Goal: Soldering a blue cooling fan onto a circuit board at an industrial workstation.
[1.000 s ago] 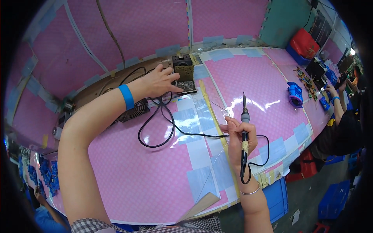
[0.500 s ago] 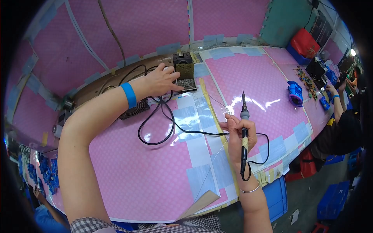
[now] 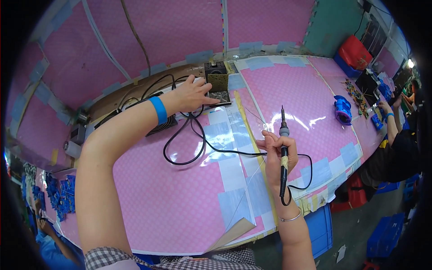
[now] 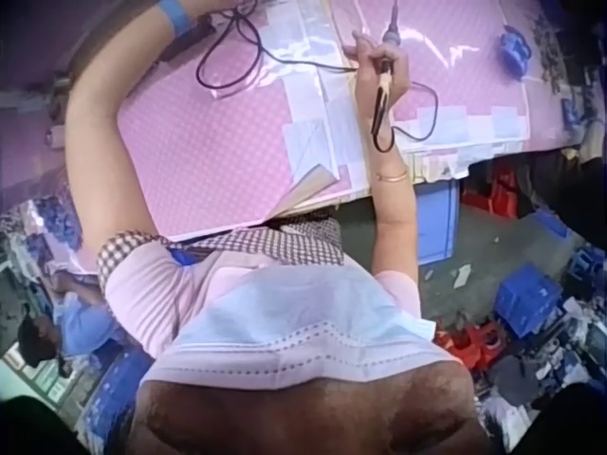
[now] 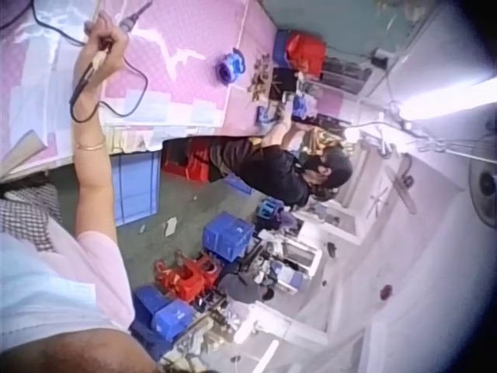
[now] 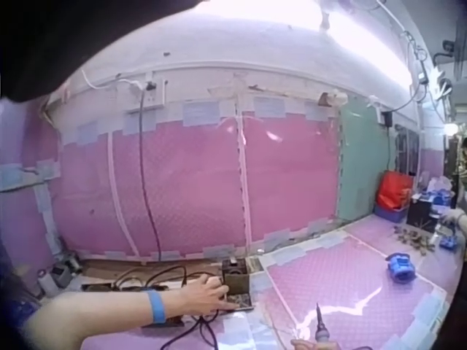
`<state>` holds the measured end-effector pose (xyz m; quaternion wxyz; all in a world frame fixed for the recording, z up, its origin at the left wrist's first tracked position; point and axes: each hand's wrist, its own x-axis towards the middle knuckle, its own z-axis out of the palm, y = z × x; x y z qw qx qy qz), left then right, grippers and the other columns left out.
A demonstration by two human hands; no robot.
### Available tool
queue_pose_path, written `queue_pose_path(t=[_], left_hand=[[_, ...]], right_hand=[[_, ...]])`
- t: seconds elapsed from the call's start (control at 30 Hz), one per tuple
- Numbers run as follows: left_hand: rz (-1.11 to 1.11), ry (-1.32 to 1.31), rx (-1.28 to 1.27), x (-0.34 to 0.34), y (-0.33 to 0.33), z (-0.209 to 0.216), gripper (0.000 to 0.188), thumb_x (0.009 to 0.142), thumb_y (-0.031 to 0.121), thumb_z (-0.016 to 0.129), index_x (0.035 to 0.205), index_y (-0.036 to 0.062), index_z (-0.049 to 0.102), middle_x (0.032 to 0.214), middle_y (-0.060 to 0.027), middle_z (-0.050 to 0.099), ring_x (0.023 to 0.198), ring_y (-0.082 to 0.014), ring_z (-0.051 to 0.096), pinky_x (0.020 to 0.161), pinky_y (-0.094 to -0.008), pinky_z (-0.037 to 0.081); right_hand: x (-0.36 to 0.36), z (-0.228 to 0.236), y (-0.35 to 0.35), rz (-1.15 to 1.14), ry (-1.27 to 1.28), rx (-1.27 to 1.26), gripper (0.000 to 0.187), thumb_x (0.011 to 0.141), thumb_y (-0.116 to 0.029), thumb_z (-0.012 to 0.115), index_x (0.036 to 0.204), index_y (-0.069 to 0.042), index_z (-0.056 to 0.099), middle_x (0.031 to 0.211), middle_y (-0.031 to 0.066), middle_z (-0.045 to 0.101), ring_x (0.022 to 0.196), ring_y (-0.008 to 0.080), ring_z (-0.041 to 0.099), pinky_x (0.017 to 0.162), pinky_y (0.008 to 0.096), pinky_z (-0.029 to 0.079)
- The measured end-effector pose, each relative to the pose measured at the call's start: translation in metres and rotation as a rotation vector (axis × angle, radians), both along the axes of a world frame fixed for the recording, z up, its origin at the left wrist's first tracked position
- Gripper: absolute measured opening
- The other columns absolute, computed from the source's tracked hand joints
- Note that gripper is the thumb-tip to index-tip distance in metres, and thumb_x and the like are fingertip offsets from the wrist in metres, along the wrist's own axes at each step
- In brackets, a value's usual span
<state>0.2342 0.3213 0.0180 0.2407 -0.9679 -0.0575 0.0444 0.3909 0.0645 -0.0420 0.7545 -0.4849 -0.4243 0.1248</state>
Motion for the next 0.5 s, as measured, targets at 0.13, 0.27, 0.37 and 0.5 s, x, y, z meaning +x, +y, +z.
queue_pose_path(t=[0.13,0.27,0.37,0.5], left_hand=[[0.058,-0.003,0.061,0.005,0.001,-0.008,0.053,0.087,0.011,0.048,0.134,0.0362,0.050,0.102,-0.0059,0.049,0.100,-0.0217,0.047,0.084,-0.0403,0.035],[0.108,-0.017,0.071,0.001,0.006,-0.004,0.050,0.085,0.018,0.053,0.132,0.0352,0.052,0.107,-0.0051,0.050,0.104,-0.0216,0.046,0.087,-0.0431,0.035],[0.051,0.042,-0.009,-0.005,-0.004,0.006,0.050,0.086,0.012,0.049,0.132,0.0311,0.052,0.102,-0.0063,0.049,0.102,-0.0226,0.046,0.083,-0.0409,0.034],[0.105,0.075,-0.047,-0.003,-0.005,0.001,0.049,0.086,0.012,0.050,0.132,0.0286,0.053,0.103,-0.0067,0.050,0.103,-0.0232,0.046,0.083,-0.0416,0.033]], right_hand=[[0.000,0.000,0.000,-0.013,0.015,-0.008,0.017,0.090,0.005,0.055,0.087,-0.002,0.040,0.096,0.0260,0.065,0.076,0.0240,0.070,0.068,0.0316,0.060],[0.001,0.000,0.000,-0.024,0.011,-0.005,0.017,0.090,0.004,0.056,0.087,-0.002,0.040,0.096,0.0259,0.065,0.075,0.0238,0.070,0.067,0.0309,0.060],[0.003,-0.002,0.001,-0.023,-0.013,-0.003,0.017,0.090,0.004,0.057,0.088,-0.002,0.040,0.097,0.0263,0.065,0.075,0.0240,0.070,0.067,0.0302,0.060],[0.002,-0.001,0.001,-0.006,-0.003,0.004,0.017,0.090,0.003,0.057,0.088,-0.002,0.040,0.098,0.0268,0.065,0.076,0.0242,0.070,0.066,0.0300,0.060]])
